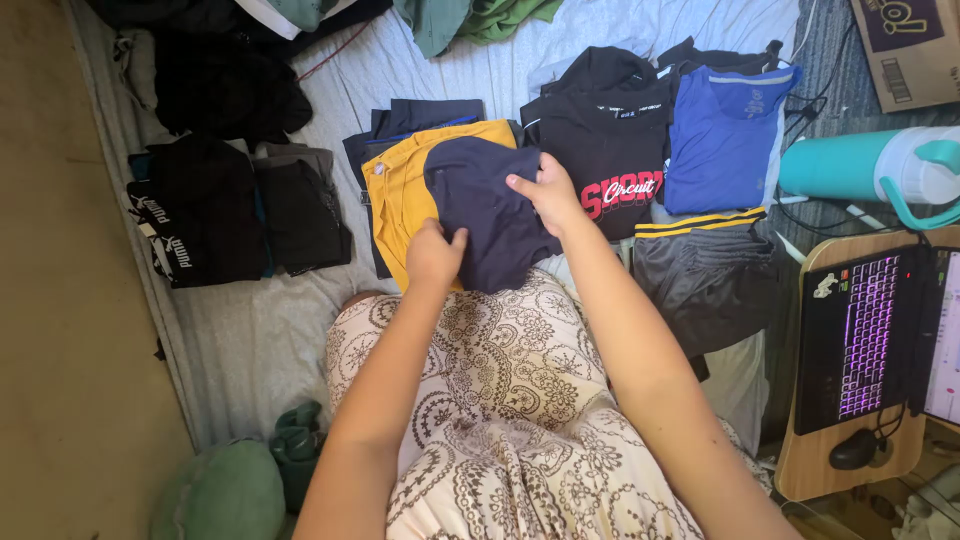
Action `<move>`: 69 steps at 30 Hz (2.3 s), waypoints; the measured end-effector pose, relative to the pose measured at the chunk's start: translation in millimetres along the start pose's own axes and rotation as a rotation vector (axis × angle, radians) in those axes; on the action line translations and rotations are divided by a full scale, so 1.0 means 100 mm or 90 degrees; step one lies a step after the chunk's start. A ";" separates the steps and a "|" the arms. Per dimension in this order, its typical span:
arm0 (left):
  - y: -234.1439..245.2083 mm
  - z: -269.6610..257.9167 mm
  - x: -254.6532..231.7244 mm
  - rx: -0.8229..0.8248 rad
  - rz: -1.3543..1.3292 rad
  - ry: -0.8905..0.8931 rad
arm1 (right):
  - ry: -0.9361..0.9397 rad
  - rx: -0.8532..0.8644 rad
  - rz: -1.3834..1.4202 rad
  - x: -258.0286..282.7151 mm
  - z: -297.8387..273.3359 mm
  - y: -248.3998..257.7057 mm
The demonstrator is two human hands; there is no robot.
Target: The person folds various garments one by one on a bed, including a dark blue shirt, a green t-shirt, a light green button-up shirt, a brown shirt, a black shirt, a dark purple shirt, and a white t-shirt. Each item is smoothed, folded, and placed into a growing stack.
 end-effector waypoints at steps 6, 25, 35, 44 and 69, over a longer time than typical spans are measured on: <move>-0.36 0.13 0.27 -0.047 -0.070 -0.044 | -0.282 0.103 -0.251 -0.43 -0.05 0.54; 1.23 -0.29 -0.21 0.226 -0.638 -0.138 | 0.004 0.176 0.318 0.93 -0.46 -0.18; 1.91 -0.89 -0.60 0.032 -0.463 -0.409 | 0.370 0.106 -0.386 2.10 -0.87 -0.42; 2.28 -1.35 -0.92 -0.064 -0.362 -0.516 | 0.532 0.083 -0.696 2.49 -1.16 -0.75; 2.50 -1.33 -0.78 -0.062 -0.375 -0.405 | 0.335 0.109 -0.165 2.05 -1.02 -0.32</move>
Point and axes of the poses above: each hand's wrist, its own z-axis towards the middle knuckle, its own y-axis out of the back of the hand, x = y × z, the point moved 4 cm from there along z, towards the middle knuckle, and after that the axes turned 14 degrees about y, right-handed, at the moved point
